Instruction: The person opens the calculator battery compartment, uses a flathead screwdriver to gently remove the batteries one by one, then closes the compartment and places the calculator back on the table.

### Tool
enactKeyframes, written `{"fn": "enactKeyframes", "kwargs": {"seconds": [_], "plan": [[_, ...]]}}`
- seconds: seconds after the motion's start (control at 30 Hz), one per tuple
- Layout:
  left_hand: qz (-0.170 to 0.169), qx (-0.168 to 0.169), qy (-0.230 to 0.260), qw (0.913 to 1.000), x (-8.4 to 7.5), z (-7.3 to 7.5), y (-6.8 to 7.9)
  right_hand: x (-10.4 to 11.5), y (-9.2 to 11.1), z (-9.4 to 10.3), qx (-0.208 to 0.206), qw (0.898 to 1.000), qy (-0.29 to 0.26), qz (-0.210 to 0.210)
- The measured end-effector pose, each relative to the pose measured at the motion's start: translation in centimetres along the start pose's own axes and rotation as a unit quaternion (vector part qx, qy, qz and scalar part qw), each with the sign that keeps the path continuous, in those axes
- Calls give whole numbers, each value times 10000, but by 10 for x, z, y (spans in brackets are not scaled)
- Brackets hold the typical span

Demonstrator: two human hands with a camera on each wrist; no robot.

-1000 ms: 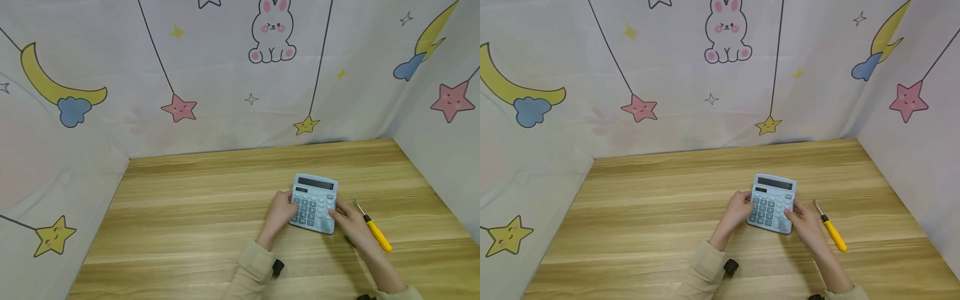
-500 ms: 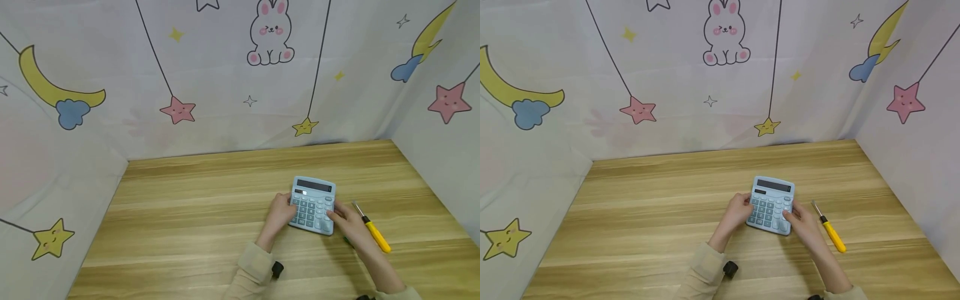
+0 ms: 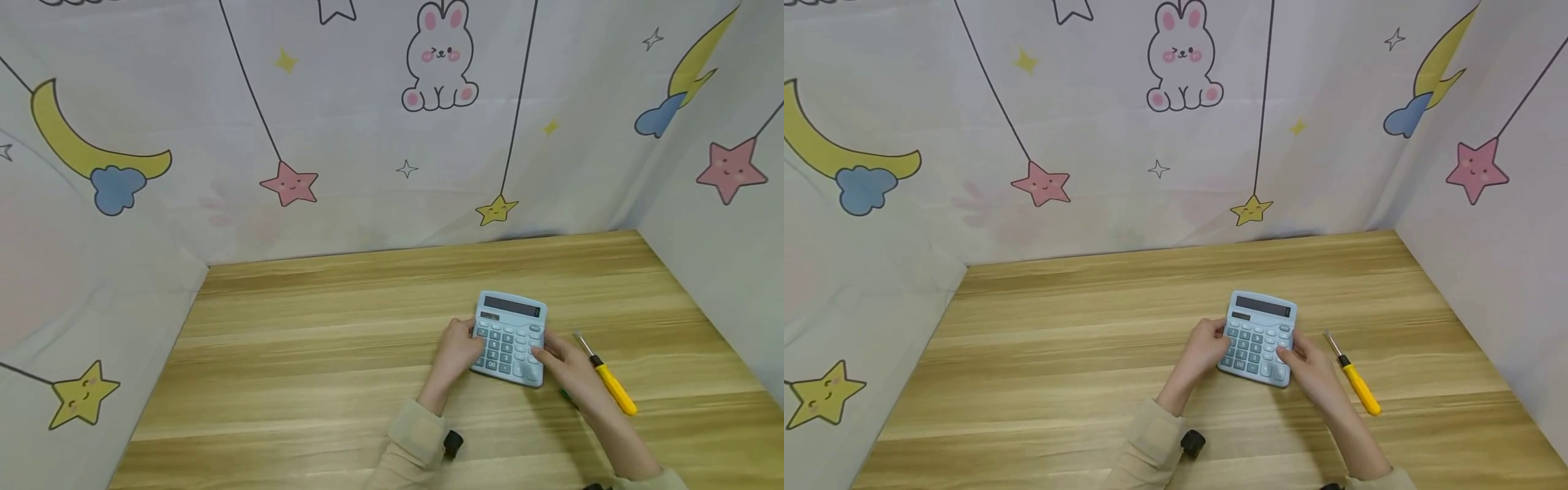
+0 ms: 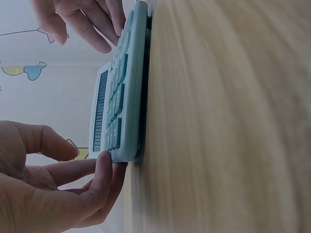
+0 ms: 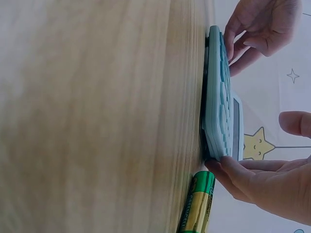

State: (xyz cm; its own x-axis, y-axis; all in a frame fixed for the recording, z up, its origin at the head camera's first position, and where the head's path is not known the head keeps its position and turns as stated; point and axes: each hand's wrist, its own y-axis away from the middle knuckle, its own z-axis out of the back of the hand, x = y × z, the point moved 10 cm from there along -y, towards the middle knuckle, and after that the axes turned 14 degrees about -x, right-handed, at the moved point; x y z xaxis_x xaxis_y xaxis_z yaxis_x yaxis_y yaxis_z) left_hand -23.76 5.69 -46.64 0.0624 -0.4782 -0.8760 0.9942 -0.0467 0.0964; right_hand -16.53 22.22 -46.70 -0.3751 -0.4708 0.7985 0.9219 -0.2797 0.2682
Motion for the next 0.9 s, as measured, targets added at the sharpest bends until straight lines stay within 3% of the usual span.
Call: {"fn": "enactKeyframes", "kwargs": {"seconds": [0.37, 0.53, 0.73, 0.9], "plan": [[-22, 59, 233, 9997, 0, 0, -2, 3, 1, 0, 21, 9999, 81, 105], [-212, 130, 401, 9989, -1, 1, -3, 4, 0, 0, -37, 9993, 262, 246], [-209, 56, 191, 9996, 0, 10, -1, 6, 3, 3, -99, 9995, 167, 267], [-303, -113, -91, 9994, -2, 25, 5, 18, 9, 8, -279, 9974, -71, 658]]}}
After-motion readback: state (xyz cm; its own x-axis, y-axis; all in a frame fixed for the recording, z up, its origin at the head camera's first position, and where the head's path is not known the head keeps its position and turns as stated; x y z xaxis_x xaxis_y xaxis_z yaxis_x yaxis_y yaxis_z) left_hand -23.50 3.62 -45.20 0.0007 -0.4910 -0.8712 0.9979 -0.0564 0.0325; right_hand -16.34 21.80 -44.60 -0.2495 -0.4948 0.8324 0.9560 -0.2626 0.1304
